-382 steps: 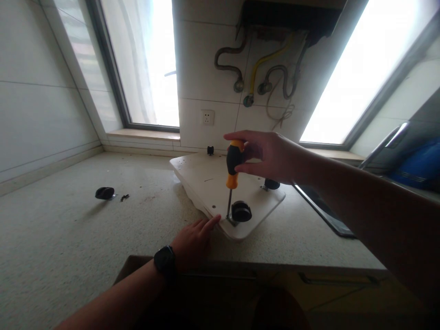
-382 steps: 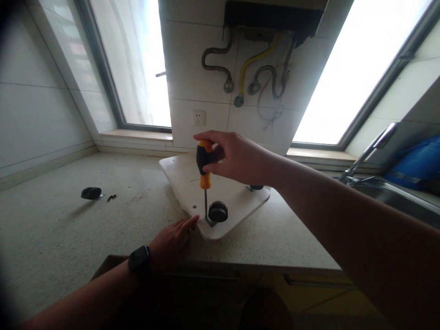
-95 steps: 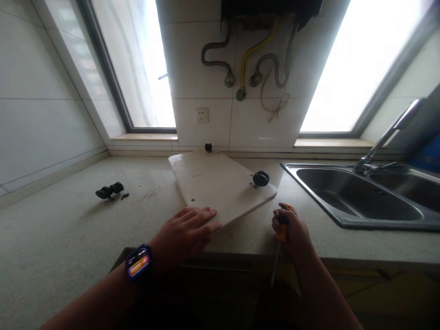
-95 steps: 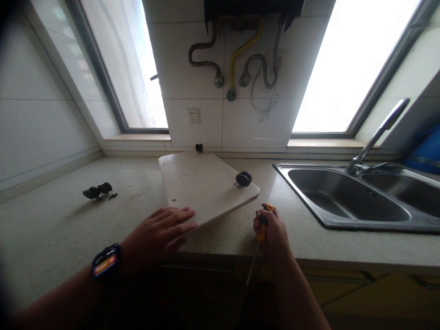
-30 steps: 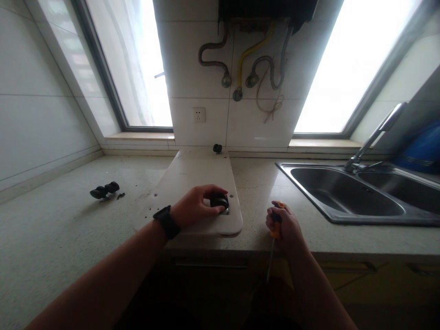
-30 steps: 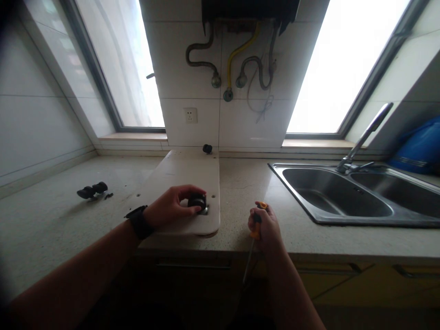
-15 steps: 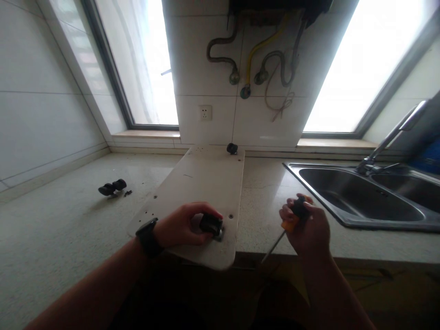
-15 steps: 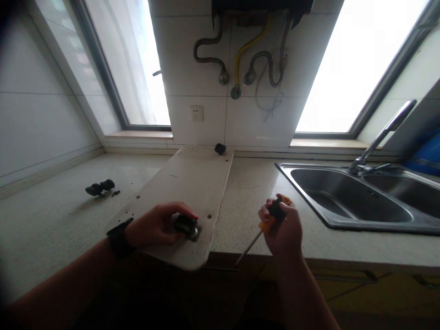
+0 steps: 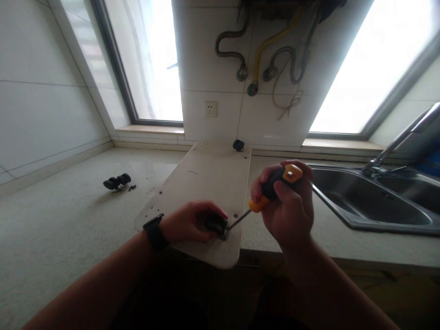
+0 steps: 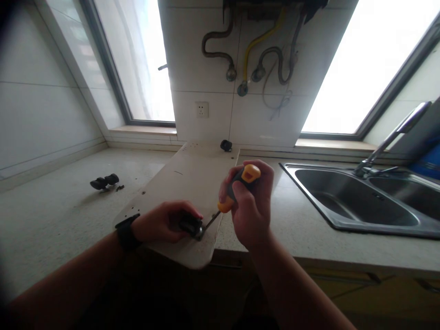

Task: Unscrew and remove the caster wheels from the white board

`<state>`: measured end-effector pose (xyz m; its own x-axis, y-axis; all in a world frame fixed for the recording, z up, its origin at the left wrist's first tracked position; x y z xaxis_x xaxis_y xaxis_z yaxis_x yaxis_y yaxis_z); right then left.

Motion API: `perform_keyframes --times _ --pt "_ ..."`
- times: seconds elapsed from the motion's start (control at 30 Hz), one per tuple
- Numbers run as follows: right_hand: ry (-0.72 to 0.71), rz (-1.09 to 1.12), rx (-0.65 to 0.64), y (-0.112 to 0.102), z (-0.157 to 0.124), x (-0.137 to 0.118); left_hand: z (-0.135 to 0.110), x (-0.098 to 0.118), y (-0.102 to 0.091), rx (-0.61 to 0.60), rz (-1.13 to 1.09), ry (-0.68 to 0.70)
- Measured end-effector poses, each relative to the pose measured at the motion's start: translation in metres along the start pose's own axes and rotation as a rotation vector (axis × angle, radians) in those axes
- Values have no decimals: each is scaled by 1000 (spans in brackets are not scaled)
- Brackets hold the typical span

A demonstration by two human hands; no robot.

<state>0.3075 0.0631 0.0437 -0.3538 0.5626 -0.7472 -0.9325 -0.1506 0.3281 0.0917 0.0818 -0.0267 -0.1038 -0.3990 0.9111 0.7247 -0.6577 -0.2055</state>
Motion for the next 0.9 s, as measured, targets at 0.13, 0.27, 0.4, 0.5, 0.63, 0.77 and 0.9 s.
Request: perform_keyframes --times 0.13,0.27,0.4,0.5,0.63,0.77,0.9 --pt "-24 4 3 2 1 0 1 -1 0 -2 -38 14" --pt "-30 -28 -11 5 3 1 0 -3 -1 1 -39 22" --pt "-11 -38 -40 9 3 2 0 -2 -2 -7 0 6" --pt "-25 -57 -68 10 2 1 0 -1 -2 -2 2 6" --pt "-55 -86 -103 11 1 1 0 0 -1 10 1 12" --pt "-86 -130 -161 10 1 -1 0 -2 -1 3 -29 15" --pt "-52 -302 -335 8 5 -8 0 -3 -2 -15 -15 14"
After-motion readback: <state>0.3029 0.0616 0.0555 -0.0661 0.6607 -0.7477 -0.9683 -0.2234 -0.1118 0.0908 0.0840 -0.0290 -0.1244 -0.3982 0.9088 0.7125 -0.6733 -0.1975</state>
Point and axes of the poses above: each hand's wrist, its own z-axis towards the middle knuckle, its own y-axis out of the palm, x = y × z, the point moved 1 cm from there along z, towards the middle knuckle, and after that the axes turned 10 degrees about y, right-handed, at the moved point
